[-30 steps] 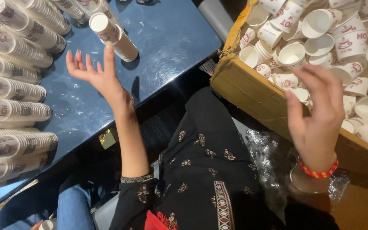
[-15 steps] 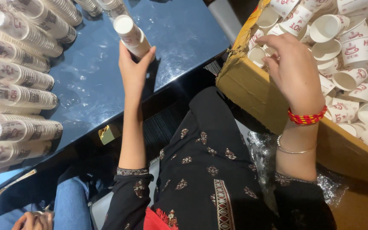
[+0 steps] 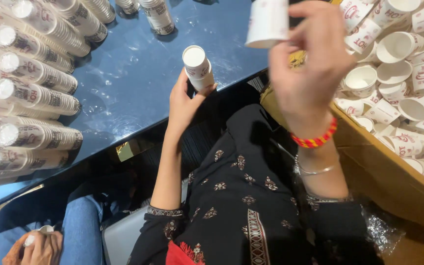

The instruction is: Packing and sorting small paper cups into stacks and plastic sleeves.

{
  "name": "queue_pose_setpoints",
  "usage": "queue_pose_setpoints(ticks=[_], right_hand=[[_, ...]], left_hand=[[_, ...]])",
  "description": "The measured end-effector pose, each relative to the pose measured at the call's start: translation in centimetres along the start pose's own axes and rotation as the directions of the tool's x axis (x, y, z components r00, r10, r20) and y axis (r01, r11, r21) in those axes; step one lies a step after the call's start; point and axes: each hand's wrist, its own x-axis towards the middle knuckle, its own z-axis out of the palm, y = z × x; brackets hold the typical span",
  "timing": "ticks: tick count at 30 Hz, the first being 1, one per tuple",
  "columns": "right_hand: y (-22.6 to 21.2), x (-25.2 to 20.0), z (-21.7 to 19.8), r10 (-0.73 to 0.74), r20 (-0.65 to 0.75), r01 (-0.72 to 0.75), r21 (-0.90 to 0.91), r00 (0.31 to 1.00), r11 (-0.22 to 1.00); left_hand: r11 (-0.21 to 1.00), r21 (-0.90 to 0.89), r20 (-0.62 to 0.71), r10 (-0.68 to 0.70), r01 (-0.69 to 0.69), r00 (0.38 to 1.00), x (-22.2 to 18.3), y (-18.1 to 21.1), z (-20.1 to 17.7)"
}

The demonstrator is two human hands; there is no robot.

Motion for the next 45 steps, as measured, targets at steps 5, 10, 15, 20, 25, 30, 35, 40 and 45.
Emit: queue_pose_setpoints(ticks=[5,10,15,20,25,30,35,40,45], right_hand=[[2.0,-0.3,8.3,-0.198,0.051,0.198,0.0,0.979,0.98],[0.9,0.4,8.9,-0.23,0.199,0.199,0.163,0.953,0.966],[-0.8,0.6,5.3,-0.252,0.43,0.203,0.158,0.867,0.966],[-1.0,-1.0,4.7,-0.32,0.475,0.273,0.167,0.819,0.947],[-2.0,-2.0,1.8,-0.278,0.447,0.282,0.058,0.85,0.958],[-2.3,-5.0,-3.4,-0.221,0.493,0.185,0.122,0.842,0.975],[-2.3,-8.6,-8.0,-0.062,0.543,0.064,0.015,0.838,0.998],[-2.4,-11.6,-10.7,0.153,0.505,-0.105,-0.124,0.849,0.987],[-2.3,-13.4,-10.8,0.285,0.464,-0.221,-0.188,0.839,0.957]], left_hand=[[0.999,0.003,-0.022,0.036,-0.036,0.999,0.0,-1.8,0.1],[0.997,-0.044,-0.014,0.056,-0.056,0.998,0.1,-1.7,0.1],[0.993,0.103,-0.068,0.064,-0.057,0.996,0.1,-0.6,0.4],[0.999,0.054,-0.051,0.0,0.002,0.999,0.1,0.3,0.4],[0.998,0.054,-0.057,0.04,-0.037,0.998,0.1,0.0,0.1],[0.99,0.059,-0.049,0.132,-0.129,0.99,1.2,-0.7,-0.4],[0.973,0.218,-0.189,0.121,-0.078,0.974,6.1,-2.4,-2.2],[0.971,0.214,-0.273,0.161,-0.103,0.949,9.2,-4.6,-3.9],[0.959,0.242,-0.226,0.205,-0.149,0.952,8.7,-4.2,-3.8]])
